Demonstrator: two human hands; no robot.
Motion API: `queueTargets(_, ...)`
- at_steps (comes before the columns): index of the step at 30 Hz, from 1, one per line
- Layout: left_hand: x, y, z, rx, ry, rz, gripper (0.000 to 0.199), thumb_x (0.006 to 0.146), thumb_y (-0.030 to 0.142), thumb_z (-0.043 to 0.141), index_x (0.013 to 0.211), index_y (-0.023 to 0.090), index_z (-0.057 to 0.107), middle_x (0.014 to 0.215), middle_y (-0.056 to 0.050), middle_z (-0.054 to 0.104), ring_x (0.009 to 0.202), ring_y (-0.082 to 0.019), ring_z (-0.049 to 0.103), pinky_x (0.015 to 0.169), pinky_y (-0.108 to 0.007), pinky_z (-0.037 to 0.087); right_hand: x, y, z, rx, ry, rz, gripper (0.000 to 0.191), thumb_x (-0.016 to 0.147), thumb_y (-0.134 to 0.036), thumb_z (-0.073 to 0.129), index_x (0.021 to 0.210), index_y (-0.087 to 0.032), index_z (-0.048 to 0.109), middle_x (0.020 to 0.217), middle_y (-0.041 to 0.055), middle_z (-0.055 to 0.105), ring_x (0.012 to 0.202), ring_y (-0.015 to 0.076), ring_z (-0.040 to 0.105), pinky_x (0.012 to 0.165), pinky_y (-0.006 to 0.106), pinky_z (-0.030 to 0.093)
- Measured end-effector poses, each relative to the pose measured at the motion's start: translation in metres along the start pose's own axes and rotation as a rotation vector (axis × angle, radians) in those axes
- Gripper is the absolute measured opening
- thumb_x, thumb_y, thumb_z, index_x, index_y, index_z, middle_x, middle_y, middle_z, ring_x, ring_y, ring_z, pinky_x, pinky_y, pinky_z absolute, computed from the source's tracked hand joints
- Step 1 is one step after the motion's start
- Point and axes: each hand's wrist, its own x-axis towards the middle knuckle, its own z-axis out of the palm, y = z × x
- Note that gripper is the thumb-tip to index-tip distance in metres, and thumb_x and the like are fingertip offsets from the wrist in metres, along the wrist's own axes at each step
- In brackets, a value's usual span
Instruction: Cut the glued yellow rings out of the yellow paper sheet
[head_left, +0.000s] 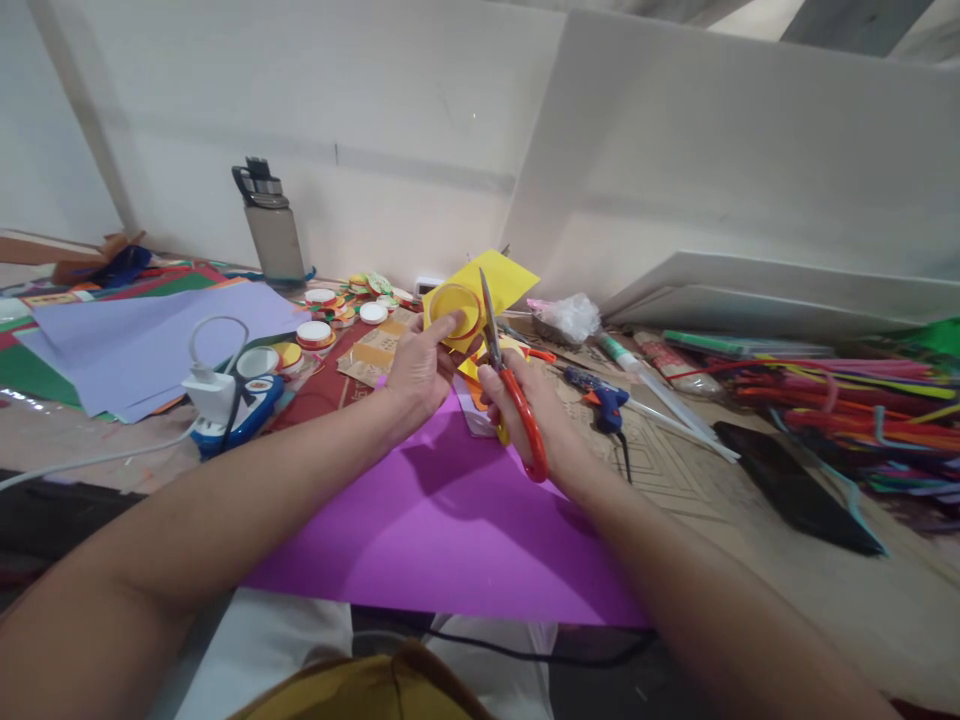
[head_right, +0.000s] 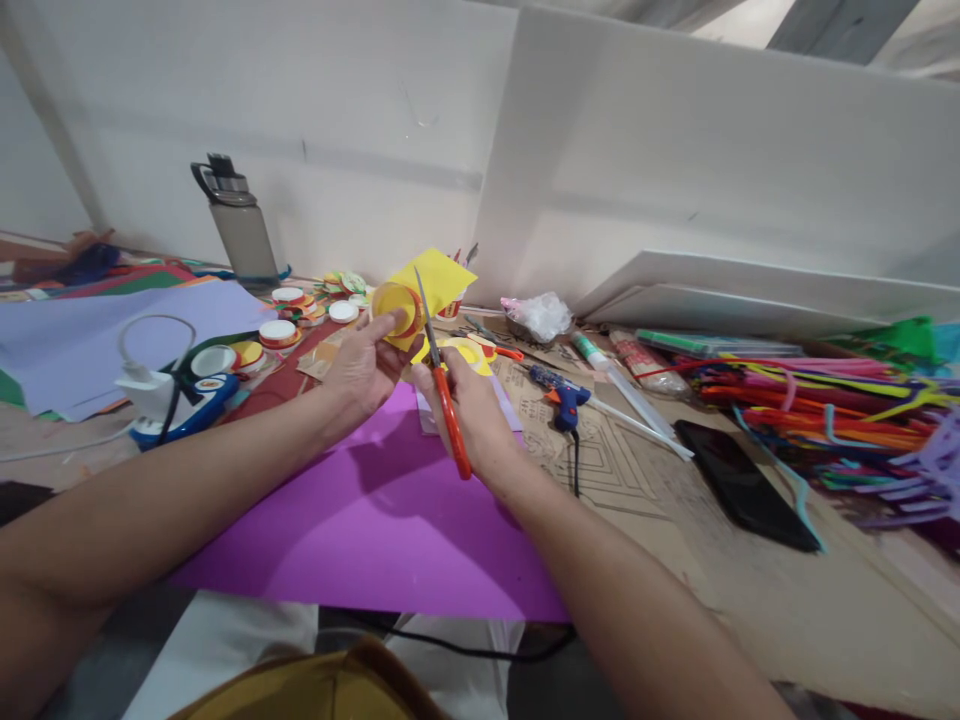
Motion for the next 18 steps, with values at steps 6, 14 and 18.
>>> queueTargets(6, -0.0065, 0.0037, 0.0012, 0.041, -0.028, 0.002, 0.034, 0.066, 0.012, 0.076, 0.096, 0.021, 0.065, 0.084, 0.001, 0.071, 0.071, -0.013, 0.067, 0.064, -0.025, 0.054, -0.0026, -0.0093, -0.0035, 0.093, -0.014, 0.033, 0.024, 0.093, -0.045, 0.051, 0.096, -0.022, 0.052, 0.072, -0.0018, 0.056, 0.056, 0.0130, 0.058, 0.052, 0.026, 0.048)
queueTargets(14, -0.0086, 0.0048, 0.0078, 0.057, 0.067, 0.025, 0.029, 0.068, 0.013, 0.075, 0.094, 0.021, 0.064, 0.084, 0.001, 0.068, 0.071, -0.011, 0.064, 0.065, -0.024, 0.053, -0.0018, -0.0060, -0.0028, 0.055, -0.051, 0.053, 0.023, 0.093, -0.045, 0.051, 0.094, -0.022, 0.051, 0.064, -0.0033, 0.054, 0.050, 0.0128, 0.054, 0.048, 0.025, 0.043)
queueTargets(18, -0.0107, 0.0045, 0.0077, 0.111, 0.109, 0.005, 0.026, 0.070, 0.015, 0.075, 0.092, 0.022, 0.062, 0.088, 0.001, 0.068, 0.071, -0.011, 0.063, 0.063, -0.025, 0.053, -0.0006, -0.0015, -0.0019, 0.027, -0.026, 0.023, 0.025, 0.094, -0.046, 0.049, 0.095, -0.021, 0.053, 0.068, -0.0006, 0.057, 0.055, 0.0138, 0.054, 0.052, 0.026, 0.044)
